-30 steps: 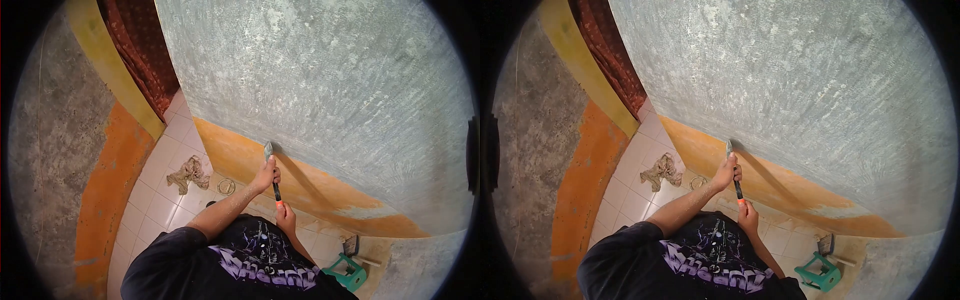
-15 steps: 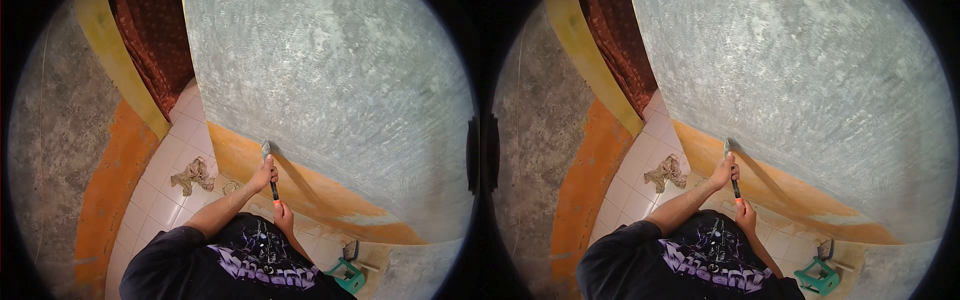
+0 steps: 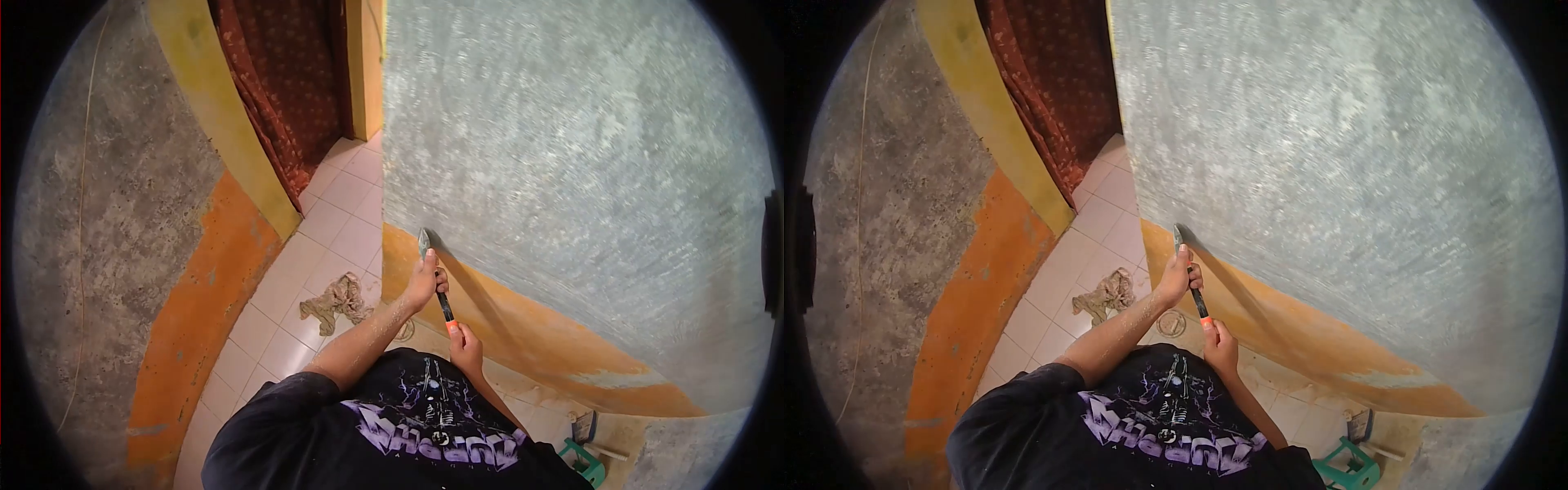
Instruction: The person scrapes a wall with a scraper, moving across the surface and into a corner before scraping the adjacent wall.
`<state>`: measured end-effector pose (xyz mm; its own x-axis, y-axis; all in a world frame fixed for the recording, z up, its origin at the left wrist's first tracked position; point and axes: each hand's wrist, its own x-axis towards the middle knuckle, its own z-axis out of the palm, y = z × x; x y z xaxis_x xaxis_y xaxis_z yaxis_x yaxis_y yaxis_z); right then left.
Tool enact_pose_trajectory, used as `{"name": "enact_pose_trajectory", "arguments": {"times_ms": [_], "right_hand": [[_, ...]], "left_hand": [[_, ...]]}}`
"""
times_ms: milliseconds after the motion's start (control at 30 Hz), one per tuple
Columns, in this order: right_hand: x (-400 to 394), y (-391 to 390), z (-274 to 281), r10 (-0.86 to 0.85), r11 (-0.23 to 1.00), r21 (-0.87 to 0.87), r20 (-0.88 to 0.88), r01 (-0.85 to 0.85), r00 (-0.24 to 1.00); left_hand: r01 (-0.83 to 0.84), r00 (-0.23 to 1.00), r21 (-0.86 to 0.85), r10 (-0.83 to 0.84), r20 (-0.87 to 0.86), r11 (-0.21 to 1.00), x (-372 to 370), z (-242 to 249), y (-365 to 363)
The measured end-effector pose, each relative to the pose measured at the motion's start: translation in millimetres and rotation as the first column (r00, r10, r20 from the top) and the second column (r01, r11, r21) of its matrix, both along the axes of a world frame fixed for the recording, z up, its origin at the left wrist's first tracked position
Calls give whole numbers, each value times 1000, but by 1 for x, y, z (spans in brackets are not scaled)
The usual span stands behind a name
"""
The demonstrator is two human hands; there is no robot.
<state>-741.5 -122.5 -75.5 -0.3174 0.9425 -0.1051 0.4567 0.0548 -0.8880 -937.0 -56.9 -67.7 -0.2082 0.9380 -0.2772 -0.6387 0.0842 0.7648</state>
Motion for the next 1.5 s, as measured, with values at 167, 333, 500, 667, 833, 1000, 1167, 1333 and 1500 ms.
{"name": "enact_pose_trajectory", "arguments": {"times_ms": [167,333,500,667,833,1000,1167,1333,1500], "right_hand": [[-60,9,2,39,998,44,5,-39,999],[-112,9,9,71,997,-11,-17,-71,997],[-112,9,-25,72,977,-192,-139,-98,988],[-83,-9,-36,27,934,-344,-209,-99,978],[-42,-23,-32,-29,917,-390,-282,-87,959],[8,-37,-27,-98,927,-374,-312,-27,945],[58,-55,-19,-181,926,-370,-281,68,942],[110,-60,-14,-279,894,-424,-275,144,920],[155,-58,-11,-366,859,-474,-303,194,880]], "left_hand": [[-96,995,-13,96,20,995,-64,-10,2],[-87,995,-59,89,39,994,-113,-9,4],[-19,999,-62,22,45,998,-119,-9,-5],[53,996,-72,-48,77,996,-94,-19,-17],[174,982,-12,-172,77,985,-51,-3,-16],[274,958,15,-275,79,962,4,7,-12],[369,926,-20,-366,96,929,63,10,-13],[450,891,19,-450,60,893,122,12,-10],[479,876,34,-480,53,877,169,5,-2]]}}
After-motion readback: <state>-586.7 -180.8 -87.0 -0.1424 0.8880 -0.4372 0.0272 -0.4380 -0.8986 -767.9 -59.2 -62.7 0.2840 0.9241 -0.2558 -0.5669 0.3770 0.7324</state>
